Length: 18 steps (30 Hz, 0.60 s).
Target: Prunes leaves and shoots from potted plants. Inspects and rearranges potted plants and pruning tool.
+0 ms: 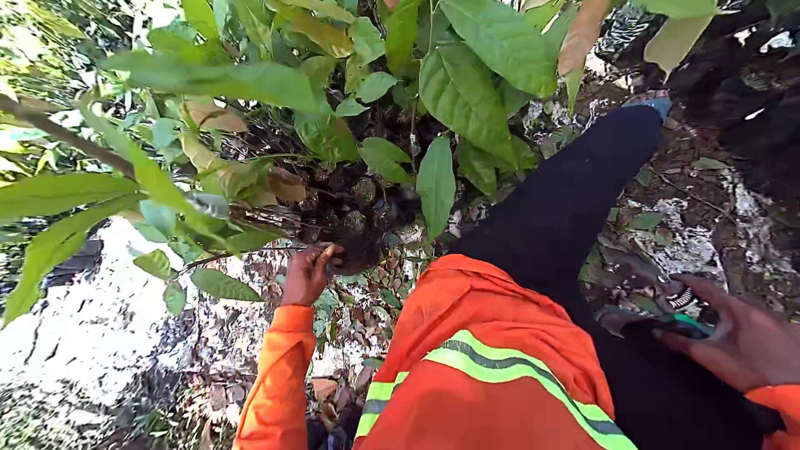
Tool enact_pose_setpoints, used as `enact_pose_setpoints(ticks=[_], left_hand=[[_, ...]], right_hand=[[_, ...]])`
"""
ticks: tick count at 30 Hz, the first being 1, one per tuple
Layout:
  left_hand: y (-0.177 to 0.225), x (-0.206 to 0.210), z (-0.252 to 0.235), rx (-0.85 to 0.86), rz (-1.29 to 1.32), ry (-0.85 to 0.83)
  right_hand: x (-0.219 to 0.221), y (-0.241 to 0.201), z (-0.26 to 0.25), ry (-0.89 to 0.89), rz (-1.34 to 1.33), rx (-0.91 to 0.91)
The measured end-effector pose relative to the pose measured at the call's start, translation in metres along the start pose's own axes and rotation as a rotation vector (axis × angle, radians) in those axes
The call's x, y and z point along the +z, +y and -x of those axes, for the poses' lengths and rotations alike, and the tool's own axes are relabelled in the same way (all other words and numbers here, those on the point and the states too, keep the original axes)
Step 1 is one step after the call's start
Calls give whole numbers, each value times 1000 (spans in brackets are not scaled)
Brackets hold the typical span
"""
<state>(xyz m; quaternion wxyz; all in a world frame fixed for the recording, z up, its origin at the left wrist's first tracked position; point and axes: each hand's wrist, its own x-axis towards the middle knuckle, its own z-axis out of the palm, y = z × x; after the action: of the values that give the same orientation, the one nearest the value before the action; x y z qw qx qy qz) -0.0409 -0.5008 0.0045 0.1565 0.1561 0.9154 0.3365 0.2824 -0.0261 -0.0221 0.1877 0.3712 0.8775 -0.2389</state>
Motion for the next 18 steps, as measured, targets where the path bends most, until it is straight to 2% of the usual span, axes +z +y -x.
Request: enact_pose_setpoints(ticks=[2, 4, 8, 13, 15, 18], left_hand=[[-33, 18, 7, -139, 71, -5], [-56, 32, 9, -204, 62, -11], [-78, 46, 0, -326, -80, -137], [-119, 70, -11, -411, -261, -167], [-135, 83, -13, -338, -157, -120], [-121, 88, -18, -415, -3, -75]], right_hand=[[0, 2, -3, -23, 6, 2], [-1, 3, -6, -40, 15, -3], [-6, 0, -8, -78, 48, 25], [-7, -2, -9, -97, 60, 51], [-7, -6, -10, -125, 71, 92], [-7, -8, -10, -125, 79, 110]])
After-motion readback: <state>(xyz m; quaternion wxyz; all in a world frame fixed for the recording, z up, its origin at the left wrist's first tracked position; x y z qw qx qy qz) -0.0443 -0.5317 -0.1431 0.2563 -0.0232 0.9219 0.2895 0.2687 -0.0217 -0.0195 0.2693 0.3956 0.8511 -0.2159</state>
